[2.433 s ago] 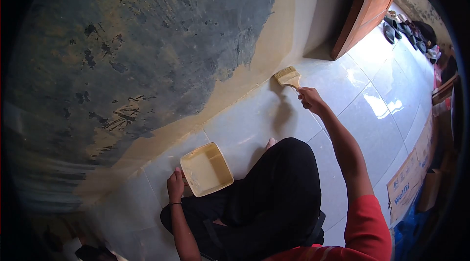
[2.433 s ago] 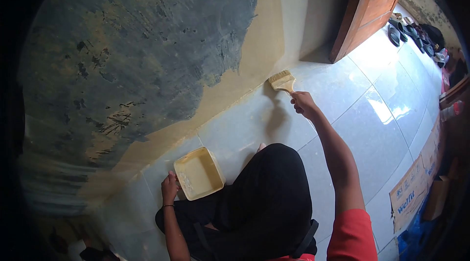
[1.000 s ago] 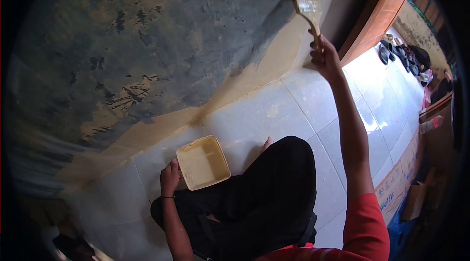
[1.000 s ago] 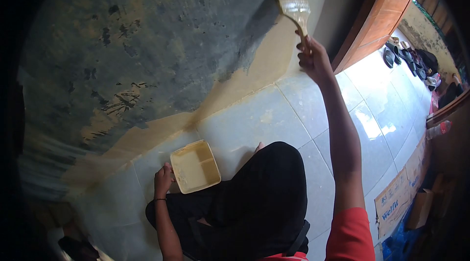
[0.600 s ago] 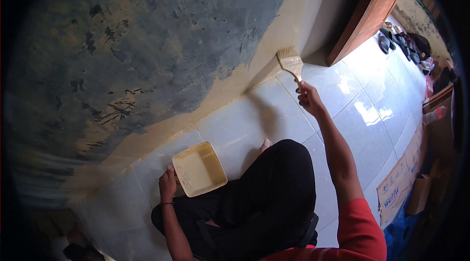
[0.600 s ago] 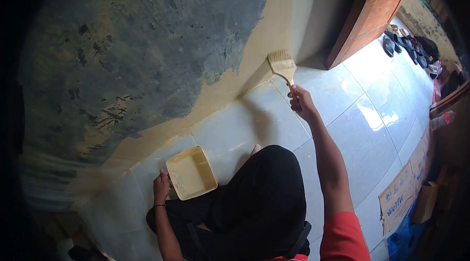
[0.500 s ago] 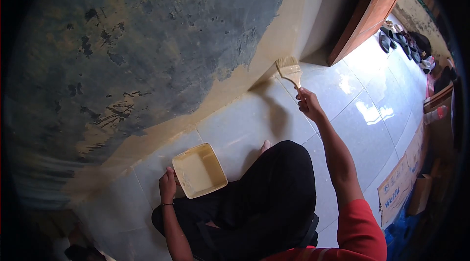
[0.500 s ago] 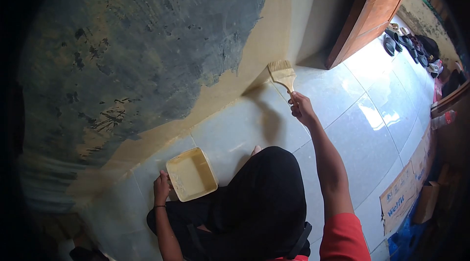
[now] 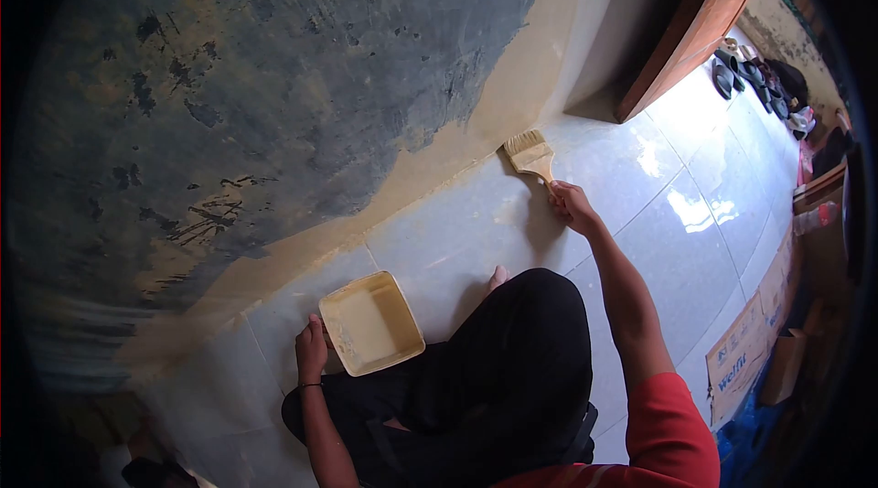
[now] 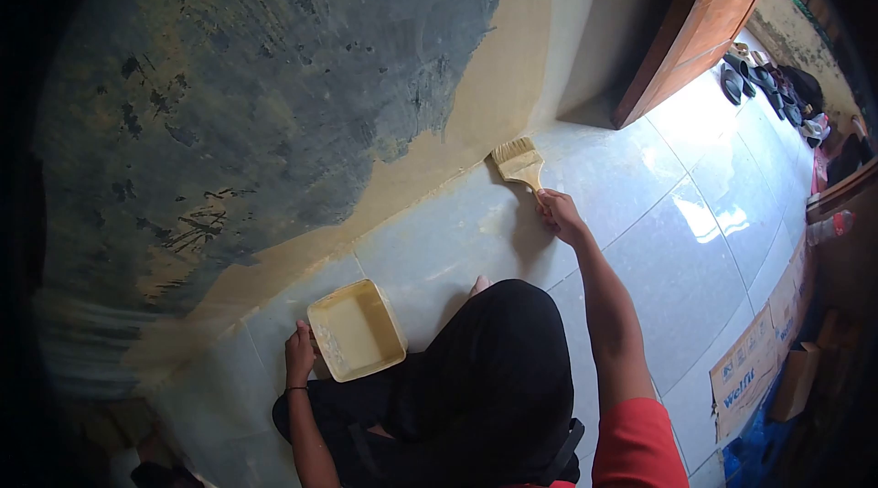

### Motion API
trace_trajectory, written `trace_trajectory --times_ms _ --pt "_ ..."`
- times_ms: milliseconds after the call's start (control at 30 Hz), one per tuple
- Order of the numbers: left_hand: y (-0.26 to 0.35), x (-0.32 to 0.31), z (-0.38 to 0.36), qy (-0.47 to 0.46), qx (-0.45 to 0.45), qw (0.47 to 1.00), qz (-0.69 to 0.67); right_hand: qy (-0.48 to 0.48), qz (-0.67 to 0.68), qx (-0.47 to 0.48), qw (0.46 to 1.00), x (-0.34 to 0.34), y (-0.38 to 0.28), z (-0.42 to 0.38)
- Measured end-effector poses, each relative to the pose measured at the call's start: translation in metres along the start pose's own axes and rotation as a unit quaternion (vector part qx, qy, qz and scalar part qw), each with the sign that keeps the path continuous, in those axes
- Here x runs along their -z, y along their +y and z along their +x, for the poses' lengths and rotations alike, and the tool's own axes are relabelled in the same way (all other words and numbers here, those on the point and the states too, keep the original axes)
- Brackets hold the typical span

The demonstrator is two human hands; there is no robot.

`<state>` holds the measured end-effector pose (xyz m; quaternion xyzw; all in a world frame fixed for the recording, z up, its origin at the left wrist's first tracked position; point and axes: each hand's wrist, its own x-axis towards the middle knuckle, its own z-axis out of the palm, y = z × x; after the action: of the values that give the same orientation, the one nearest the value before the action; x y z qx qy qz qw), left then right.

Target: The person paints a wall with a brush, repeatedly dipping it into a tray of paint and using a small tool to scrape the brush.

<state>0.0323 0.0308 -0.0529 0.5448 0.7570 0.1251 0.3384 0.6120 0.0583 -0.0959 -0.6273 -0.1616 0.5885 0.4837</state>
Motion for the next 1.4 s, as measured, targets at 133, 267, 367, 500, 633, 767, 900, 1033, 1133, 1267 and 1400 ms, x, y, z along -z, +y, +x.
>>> trace_trajectory --times_ms 133,267,367,500,633,767,900,1033,1133,1267,1400 --pt "0.010 0.002 -0.004 0.001 -0.003 1.000 0.011 -0.013 -0.029 -0.010 0.999 0.004 -0.016 -0.005" --pt "0.010 0.001 -0.004 0.002 -0.008 1.000 0.007 -0.037 -0.035 -0.037 0.998 0.010 -0.026 -0.002" --pt "0.008 0.001 -0.003 0.003 -0.012 1.000 0.014 -0.048 -0.038 -0.051 0.997 0.014 -0.030 0.000" --pt "0.006 -0.001 -0.001 0.005 -0.011 0.999 0.030 -0.049 -0.045 -0.052 0.996 0.016 -0.031 0.000" --pt "0.011 0.000 -0.002 -0.005 -0.012 0.999 0.047 -0.052 -0.035 -0.056 0.996 0.016 -0.031 0.001" --pt "0.009 -0.002 -0.001 0.007 -0.033 0.998 0.050 -0.039 -0.061 -0.057 0.996 0.014 -0.033 -0.002" --pt "0.006 -0.003 0.001 0.003 -0.030 0.998 0.054 -0.030 -0.083 -0.055 0.995 0.014 -0.032 -0.002" --pt "0.015 0.001 -0.003 0.006 -0.034 0.997 0.065 -0.036 -0.061 -0.047 0.996 0.015 -0.022 0.000" --pt "0.016 0.002 -0.005 -0.002 -0.026 0.998 0.064 -0.042 -0.064 -0.053 0.996 0.013 -0.024 -0.001" --pt "0.013 0.003 -0.003 -0.012 0.005 1.000 0.027 -0.024 -0.081 -0.066 0.994 0.010 -0.031 -0.004" --pt "0.006 0.003 0.001 -0.012 -0.010 0.999 0.038 -0.038 -0.084 -0.070 0.993 0.012 -0.036 -0.003"
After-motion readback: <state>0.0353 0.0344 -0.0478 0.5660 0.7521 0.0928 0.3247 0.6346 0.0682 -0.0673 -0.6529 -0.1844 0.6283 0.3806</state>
